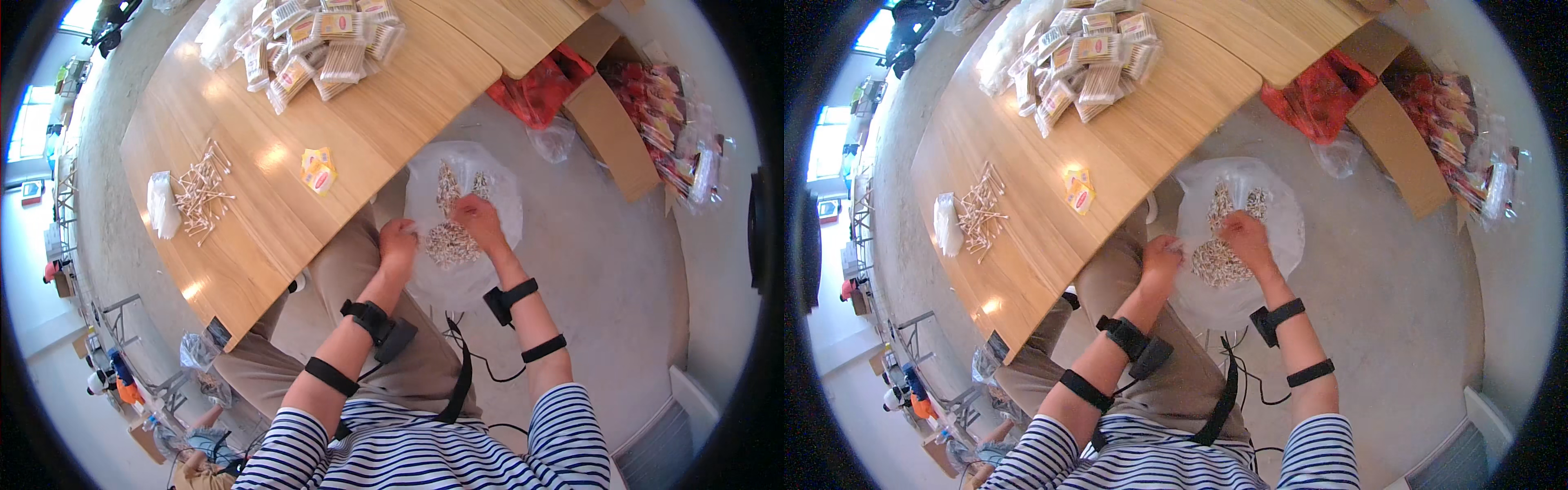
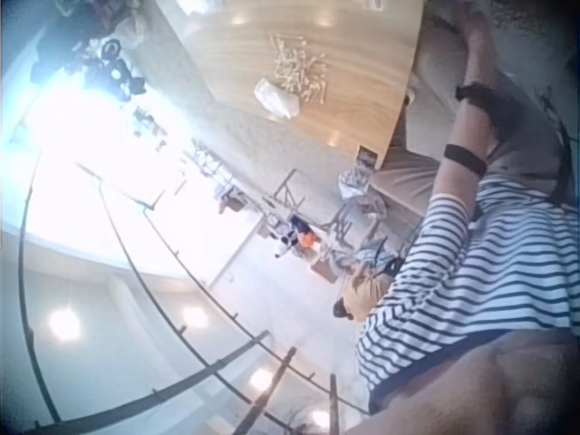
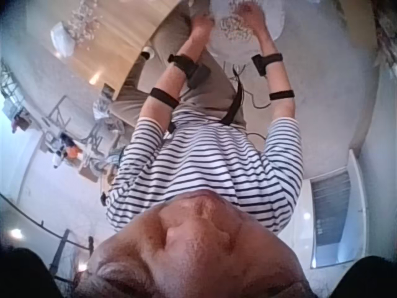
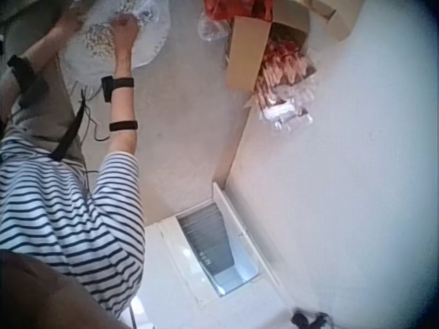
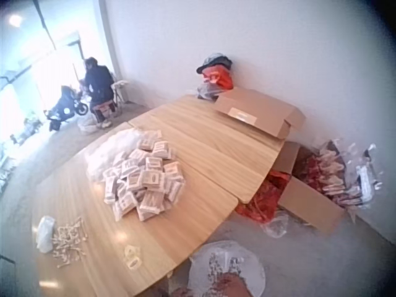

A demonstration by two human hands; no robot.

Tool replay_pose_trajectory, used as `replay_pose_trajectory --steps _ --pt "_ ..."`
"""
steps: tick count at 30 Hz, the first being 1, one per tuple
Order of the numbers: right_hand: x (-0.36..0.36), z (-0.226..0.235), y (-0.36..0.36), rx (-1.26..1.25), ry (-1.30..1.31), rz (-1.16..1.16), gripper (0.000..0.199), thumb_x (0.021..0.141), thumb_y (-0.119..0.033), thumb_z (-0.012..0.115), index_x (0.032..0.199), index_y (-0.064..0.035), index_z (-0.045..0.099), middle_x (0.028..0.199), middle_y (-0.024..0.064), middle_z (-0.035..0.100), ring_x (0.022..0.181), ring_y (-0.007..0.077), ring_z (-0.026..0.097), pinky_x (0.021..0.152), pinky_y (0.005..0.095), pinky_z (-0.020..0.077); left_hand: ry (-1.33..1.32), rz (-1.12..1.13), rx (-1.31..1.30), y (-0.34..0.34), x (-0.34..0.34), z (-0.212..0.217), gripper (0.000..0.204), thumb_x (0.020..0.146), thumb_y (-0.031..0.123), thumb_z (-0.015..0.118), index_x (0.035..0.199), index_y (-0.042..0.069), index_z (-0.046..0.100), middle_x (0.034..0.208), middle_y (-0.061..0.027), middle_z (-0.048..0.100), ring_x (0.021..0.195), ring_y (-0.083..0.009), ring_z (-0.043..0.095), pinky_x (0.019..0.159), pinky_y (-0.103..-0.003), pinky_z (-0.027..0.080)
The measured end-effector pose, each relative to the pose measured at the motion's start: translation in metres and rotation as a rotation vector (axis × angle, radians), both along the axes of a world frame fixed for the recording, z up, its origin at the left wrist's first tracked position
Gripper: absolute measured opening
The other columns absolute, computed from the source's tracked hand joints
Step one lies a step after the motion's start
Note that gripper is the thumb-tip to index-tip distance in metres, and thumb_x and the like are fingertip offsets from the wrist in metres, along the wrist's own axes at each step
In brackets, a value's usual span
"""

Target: Organize cotton swabs into groups and place them into a small clear plastic bag.

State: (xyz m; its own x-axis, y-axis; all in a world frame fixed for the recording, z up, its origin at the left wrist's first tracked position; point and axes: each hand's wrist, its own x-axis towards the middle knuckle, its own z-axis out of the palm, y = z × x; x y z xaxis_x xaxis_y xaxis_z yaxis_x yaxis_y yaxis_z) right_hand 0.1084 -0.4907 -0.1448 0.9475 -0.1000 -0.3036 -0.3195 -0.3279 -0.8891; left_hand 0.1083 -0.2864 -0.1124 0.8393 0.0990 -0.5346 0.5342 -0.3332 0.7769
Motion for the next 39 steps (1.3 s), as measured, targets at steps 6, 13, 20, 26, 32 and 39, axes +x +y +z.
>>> replay_pose_trajectory --steps 6,13,20,26,32,39 --pt "-0.038 -0.045 -0.025 -0.608 0.246 0.029 0.058 0.072 -0.044 0.083 0.111 -0.0037 0.069 0.099 0.019 0.069 0.096 0.0346 0.066 0.087 0.0442 0.0522 0.442 0.457 -0.618 0.007 0.002 -0.008 0.021 0.092 0.007 0.052 0.109 0.002 0.064 0.09 -0.0056 0.066 0.076 -0.0167 0.061 0.067 -0.034 0.051" --pt "-0.035 -0.011 -0.007 -0.962 0.335 0.14 0.08 0.068 -0.051 0.084 0.131 -0.0076 0.059 0.134 0.0235 0.053 0.125 0.0441 0.049 0.103 0.0522 0.0425 0.556 0.519 -0.966 -0.007 0.012 0.092 0.026 0.097 0.021 0.059 0.115 0.004 0.065 0.102 -0.0031 0.069 0.091 -0.014 0.066 0.078 -0.031 0.055" --pt "-0.012 -0.002 -0.019 -0.893 0.094 0.152 0.084 0.067 -0.032 0.086 0.141 -0.0106 0.052 0.143 0.0231 0.045 0.134 0.0421 0.041 0.111 0.0508 0.0362 0.52 0.119 -0.781 -0.009 -0.004 0.106 0.034 0.095 0.022 0.065 0.124 0.003 0.062 0.112 -0.0044 0.069 0.097 -0.0159 0.068 0.081 -0.032 0.057" --pt "0.035 0.004 0.01 -0.786 -0.501 0.498 0.059 0.07 -0.015 0.077 0.128 -0.0143 0.063 0.14 0.0172 0.053 0.134 0.0425 0.042 0.113 0.0533 0.0318 0.54 0.06 -0.877 -0.007 -0.008 0.098 0.035 0.095 0.018 0.065 0.126 0.003 0.06 0.11 -0.0043 0.069 0.096 -0.0166 0.068 0.081 -0.034 0.058" --pt "0.02 0.006 0.022 0.019 -0.051 0.541 0.019 0.08 -0.012 0.068 0.097 -0.0059 0.075 0.085 0.0109 0.073 0.09 0.0315 0.068 0.082 0.041 0.051 0.442 0.294 -0.778 0.004 -0.003 0.075 0.034 0.095 0.016 0.064 0.125 0.002 0.059 0.114 -0.008 0.068 0.099 -0.0193 0.068 0.084 -0.036 0.056" --pt "0.004 0.011 0.049 0.455 0.27 0.197 0.019 0.089 -0.015 0.064 0.094 0.0021 0.071 0.079 0.0041 0.067 0.077 0.012 0.059 0.069 0.0318 0.0485 -0.006 0.018 -0.204 -0.006 0.01 0.047 0.071 0.073 0.011 0.083 0.134 0.001 0.049 0.12 -0.0175 0.062 0.112 -0.0326 0.061 0.092 -0.046 0.052"
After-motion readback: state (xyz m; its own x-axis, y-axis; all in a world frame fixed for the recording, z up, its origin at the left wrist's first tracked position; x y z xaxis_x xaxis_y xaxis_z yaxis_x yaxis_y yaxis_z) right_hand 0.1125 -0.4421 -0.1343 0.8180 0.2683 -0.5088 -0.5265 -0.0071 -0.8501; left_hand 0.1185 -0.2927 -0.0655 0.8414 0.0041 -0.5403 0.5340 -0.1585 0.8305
